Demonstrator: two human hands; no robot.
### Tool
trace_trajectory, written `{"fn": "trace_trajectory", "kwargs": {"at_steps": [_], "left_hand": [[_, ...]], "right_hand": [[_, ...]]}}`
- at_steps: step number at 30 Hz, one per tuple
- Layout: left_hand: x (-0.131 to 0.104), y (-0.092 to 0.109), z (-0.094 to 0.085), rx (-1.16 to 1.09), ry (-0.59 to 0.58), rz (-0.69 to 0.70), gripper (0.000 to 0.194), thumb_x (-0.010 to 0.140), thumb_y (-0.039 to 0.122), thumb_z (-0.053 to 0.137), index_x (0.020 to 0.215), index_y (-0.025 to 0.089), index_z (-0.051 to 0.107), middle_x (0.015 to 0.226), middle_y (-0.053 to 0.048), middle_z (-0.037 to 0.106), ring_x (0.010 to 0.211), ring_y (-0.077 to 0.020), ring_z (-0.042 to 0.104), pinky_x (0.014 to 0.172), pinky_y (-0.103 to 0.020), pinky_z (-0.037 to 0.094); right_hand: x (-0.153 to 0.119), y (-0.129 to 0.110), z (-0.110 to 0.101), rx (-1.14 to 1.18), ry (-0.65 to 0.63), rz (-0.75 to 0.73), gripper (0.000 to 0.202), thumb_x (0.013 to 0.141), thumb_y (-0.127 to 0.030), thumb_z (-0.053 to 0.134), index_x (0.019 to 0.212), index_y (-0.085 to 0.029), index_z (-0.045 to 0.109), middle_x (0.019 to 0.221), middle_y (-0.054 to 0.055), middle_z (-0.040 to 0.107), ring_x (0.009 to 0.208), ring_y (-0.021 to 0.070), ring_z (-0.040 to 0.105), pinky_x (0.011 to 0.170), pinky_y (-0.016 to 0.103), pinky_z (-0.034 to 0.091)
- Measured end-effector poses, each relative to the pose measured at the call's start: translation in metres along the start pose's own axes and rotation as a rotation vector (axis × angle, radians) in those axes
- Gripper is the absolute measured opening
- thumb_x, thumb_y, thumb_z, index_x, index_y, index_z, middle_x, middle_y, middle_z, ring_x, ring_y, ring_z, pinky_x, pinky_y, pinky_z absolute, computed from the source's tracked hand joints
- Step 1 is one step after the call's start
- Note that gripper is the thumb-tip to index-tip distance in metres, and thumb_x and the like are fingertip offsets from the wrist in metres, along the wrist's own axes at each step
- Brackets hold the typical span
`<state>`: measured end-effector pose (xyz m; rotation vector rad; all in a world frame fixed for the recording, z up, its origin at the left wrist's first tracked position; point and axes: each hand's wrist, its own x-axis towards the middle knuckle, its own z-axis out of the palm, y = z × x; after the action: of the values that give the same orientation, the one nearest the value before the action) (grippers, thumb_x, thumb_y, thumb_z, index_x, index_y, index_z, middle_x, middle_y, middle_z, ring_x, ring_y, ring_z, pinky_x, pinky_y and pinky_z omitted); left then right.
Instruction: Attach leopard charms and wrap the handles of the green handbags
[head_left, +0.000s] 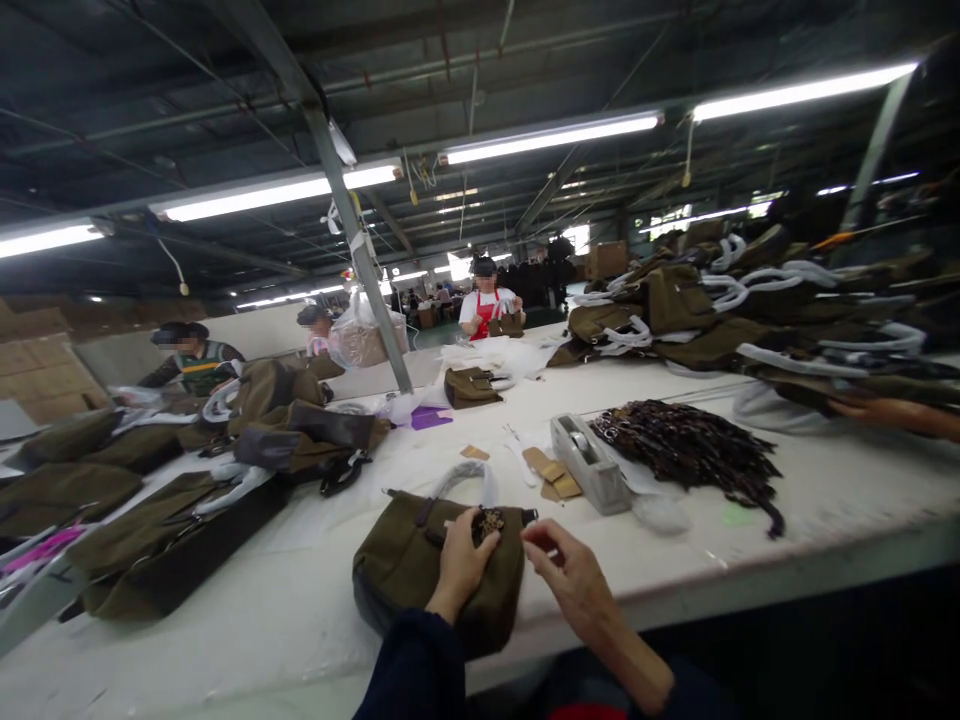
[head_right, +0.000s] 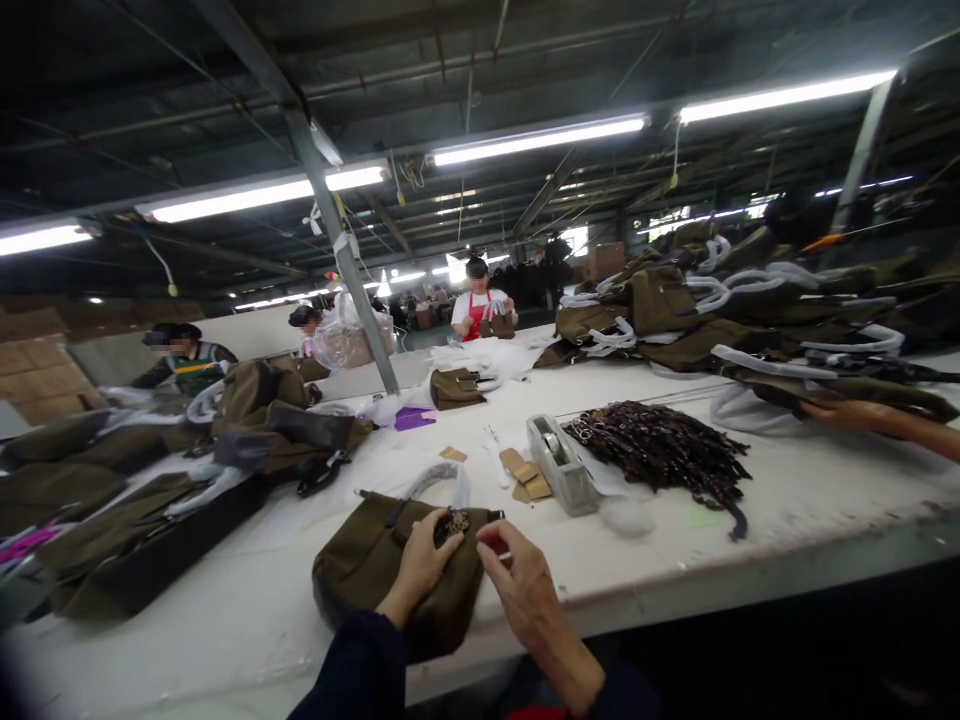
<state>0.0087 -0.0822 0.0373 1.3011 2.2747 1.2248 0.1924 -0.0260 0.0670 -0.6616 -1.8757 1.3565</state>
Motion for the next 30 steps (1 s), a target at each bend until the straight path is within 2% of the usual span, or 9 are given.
{"fn": "trace_trajectory", "kwargs": {"at_steps": [5, 10, 13, 15, 19, 23, 25, 27, 30], "left_hand": [[-0.031, 0.008, 0.002, 0.114, 0.016, 0.03, 0.054, 0.079, 0.028, 0.058, 0.131, 0.015, 0.054, 0.134, -0.014, 0.058, 0.126, -0.026, 0.05, 0.109, -0.035, 0.035], [-0.014, 0.008, -0.011, 0.041, -0.174, 0.001, 0.048, 0.072, 0.013, 0.058, 0.12, 0.012, 0.062, 0.12, -0.015, 0.066, 0.111, -0.0255, 0.06, 0.098, -0.033, 0.043], [0.004, 0.012, -0.02, 0.059, -0.249, 0.006, 0.027, 0.074, 0.011, 0.054, 0.095, 0.013, 0.07, 0.096, -0.012, 0.072, 0.091, -0.0236, 0.065, 0.085, -0.032, 0.046], [0.008, 0.02, -0.025, 0.101, -0.249, 0.016, 0.016, 0.077, 0.015, 0.056, 0.085, 0.015, 0.069, 0.09, -0.012, 0.071, 0.09, -0.0262, 0.064, 0.084, -0.034, 0.044], [0.003, 0.036, -0.034, 0.153, -0.223, 0.027, 0.006, 0.079, 0.02, 0.057, 0.079, 0.02, 0.063, 0.086, -0.011, 0.068, 0.095, -0.0304, 0.062, 0.088, -0.039, 0.039], [0.003, 0.036, -0.035, 0.073, -0.287, -0.023, 0.004, 0.077, 0.019, 0.058, 0.077, 0.021, 0.056, 0.077, -0.007, 0.066, 0.081, -0.0234, 0.062, 0.076, -0.032, 0.042], [0.005, 0.029, -0.031, -0.01, -0.369, -0.094, 0.004, 0.079, 0.022, 0.055, 0.08, 0.021, 0.052, 0.065, -0.002, 0.063, 0.057, -0.0169, 0.056, 0.059, -0.027, 0.041], [0.005, 0.021, -0.027, -0.108, -0.452, -0.176, 0.01, 0.082, 0.031, 0.051, 0.082, 0.022, 0.047, 0.055, 0.003, 0.059, 0.037, -0.011, 0.04, 0.044, -0.024, 0.034], [0.003, 0.012, -0.023, -0.245, -0.503, -0.24, 0.028, 0.084, 0.05, 0.047, 0.083, 0.022, 0.044, 0.051, 0.005, 0.056, 0.03, -0.0064, 0.026, 0.034, -0.02, 0.025]], "right_hand": [[0.024, 0.027, 0.03, -0.176, 0.011, -0.076, 0.023, 0.078, -0.02, 0.062, 0.101, -0.018, 0.06, 0.099, 0.008, 0.064, 0.091, 0.0225, 0.061, 0.085, 0.037, 0.05], [0.003, 0.053, 0.039, -0.205, 0.029, -0.132, 0.024, 0.082, -0.013, 0.057, 0.105, -0.019, 0.057, 0.106, 0.007, 0.059, 0.1, 0.0218, 0.059, 0.091, 0.038, 0.05], [-0.001, 0.049, 0.037, -0.272, 0.019, -0.15, 0.037, 0.076, -0.009, 0.064, 0.11, -0.02, 0.055, 0.111, 0.007, 0.058, 0.106, 0.0232, 0.057, 0.094, 0.039, 0.05], [0.003, 0.042, 0.038, -0.38, 0.052, -0.144, 0.045, 0.072, -0.007, 0.069, 0.113, -0.019, 0.055, 0.111, 0.009, 0.058, 0.107, 0.0255, 0.056, 0.095, 0.041, 0.05], [0.011, 0.028, 0.043, -0.634, 0.078, -0.103, 0.037, 0.072, -0.009, 0.071, 0.105, -0.018, 0.058, 0.105, 0.01, 0.057, 0.101, 0.0287, 0.055, 0.089, 0.044, 0.051], [0.01, 0.026, 0.047, -0.681, 0.08, -0.105, 0.036, 0.074, -0.01, 0.07, 0.106, -0.017, 0.058, 0.105, 0.01, 0.056, 0.101, 0.028, 0.053, 0.089, 0.043, 0.05], [0.009, 0.029, 0.048, -0.69, 0.094, -0.123, 0.036, 0.075, -0.012, 0.069, 0.109, -0.017, 0.057, 0.106, 0.01, 0.056, 0.101, 0.0273, 0.052, 0.089, 0.041, 0.05], [0.008, 0.033, 0.048, -0.733, 0.106, -0.135, 0.037, 0.076, -0.016, 0.07, 0.111, -0.018, 0.055, 0.106, 0.009, 0.056, 0.1, 0.0272, 0.053, 0.086, 0.04, 0.05], [0.01, 0.032, 0.046, -0.849, 0.092, -0.133, 0.035, 0.075, -0.021, 0.074, 0.105, -0.019, 0.056, 0.103, 0.009, 0.058, 0.096, 0.0274, 0.054, 0.08, 0.038, 0.05]]}}
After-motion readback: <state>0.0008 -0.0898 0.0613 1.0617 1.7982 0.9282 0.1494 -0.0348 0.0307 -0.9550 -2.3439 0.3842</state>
